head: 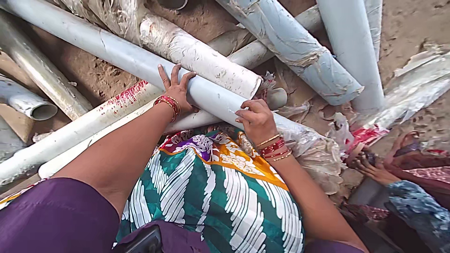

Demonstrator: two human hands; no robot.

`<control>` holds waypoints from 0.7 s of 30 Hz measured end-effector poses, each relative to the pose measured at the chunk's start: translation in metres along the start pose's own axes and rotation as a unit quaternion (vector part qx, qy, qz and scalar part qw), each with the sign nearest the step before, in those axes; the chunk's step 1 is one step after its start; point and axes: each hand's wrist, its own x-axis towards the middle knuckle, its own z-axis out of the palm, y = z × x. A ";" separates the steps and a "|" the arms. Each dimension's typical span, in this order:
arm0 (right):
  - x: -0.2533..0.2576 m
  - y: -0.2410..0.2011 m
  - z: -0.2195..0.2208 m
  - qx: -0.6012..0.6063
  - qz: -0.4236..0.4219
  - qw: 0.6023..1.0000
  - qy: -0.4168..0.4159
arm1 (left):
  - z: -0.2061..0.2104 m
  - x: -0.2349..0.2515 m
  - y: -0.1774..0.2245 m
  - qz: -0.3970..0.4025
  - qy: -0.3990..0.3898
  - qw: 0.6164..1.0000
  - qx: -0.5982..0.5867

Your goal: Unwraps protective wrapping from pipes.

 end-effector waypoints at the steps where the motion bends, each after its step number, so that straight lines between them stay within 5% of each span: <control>1: -0.001 -0.002 0.006 -0.022 0.000 0.999 0.026 | 0.000 -0.001 0.000 -0.001 -0.004 1.000 -0.001; 4: 0.005 -0.006 0.005 -0.085 0.018 0.996 -0.007 | -0.001 0.002 0.001 -0.002 -0.004 1.000 -0.001; 11: 0.028 -0.004 -0.024 -0.057 0.006 0.966 -0.253 | -0.002 -0.003 -0.001 0.001 -0.022 1.000 -0.019; 16: 0.008 -0.029 -0.024 -0.090 0.018 0.973 -0.212 | -0.002 -0.011 -0.005 0.001 -0.042 0.999 -0.024; 21: -0.015 -0.034 -0.028 -0.001 0.047 0.986 -0.158 | 0.006 -0.024 -0.016 -0.008 -0.036 0.999 -0.010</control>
